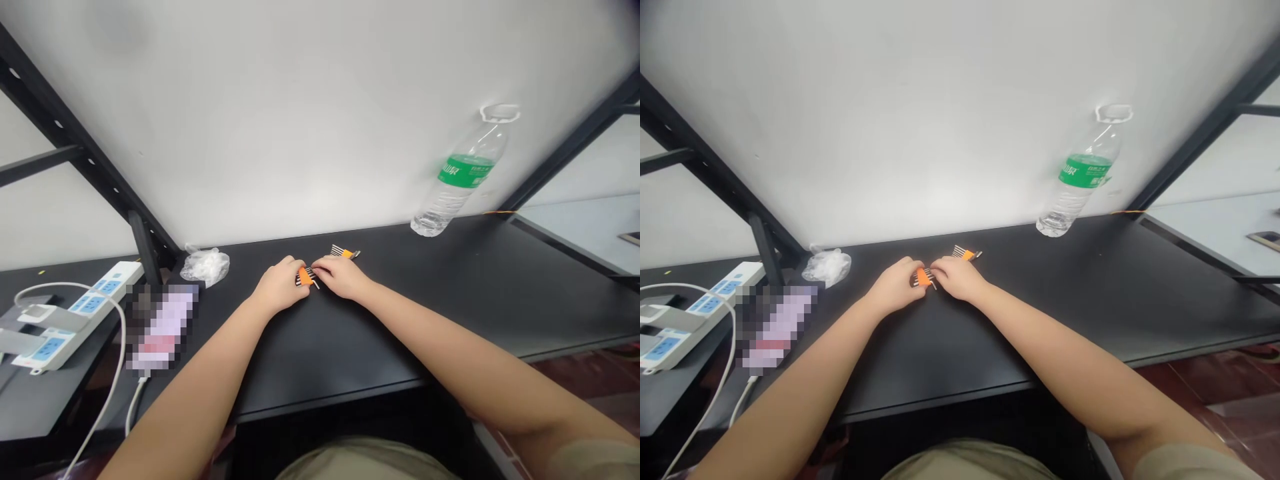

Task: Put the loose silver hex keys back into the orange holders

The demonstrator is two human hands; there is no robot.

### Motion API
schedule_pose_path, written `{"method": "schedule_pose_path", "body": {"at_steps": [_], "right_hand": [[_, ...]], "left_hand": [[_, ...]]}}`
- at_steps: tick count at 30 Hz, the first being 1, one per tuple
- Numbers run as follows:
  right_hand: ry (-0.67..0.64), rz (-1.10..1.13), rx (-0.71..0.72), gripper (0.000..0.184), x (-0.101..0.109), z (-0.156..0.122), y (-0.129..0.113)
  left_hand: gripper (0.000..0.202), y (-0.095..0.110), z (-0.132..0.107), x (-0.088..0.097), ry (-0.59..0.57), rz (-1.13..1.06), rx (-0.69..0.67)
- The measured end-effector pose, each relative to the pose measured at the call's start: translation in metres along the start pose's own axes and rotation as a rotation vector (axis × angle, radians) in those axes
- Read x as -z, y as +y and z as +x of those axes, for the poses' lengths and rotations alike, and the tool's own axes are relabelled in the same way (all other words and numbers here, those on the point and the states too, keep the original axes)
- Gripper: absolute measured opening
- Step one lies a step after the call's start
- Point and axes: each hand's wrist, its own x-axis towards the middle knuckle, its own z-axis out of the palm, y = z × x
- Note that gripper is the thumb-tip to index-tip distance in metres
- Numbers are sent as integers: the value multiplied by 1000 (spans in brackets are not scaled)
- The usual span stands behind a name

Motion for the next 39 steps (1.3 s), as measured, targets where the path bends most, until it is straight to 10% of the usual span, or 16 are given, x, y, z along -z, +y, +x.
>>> {"method": "schedule_pose_path", "body": {"at_steps": [39], "right_hand": [[-43, -178, -43, 29, 3, -12, -14]], "left_hand": [[35, -6, -1, 1, 9, -11, -45]]}}
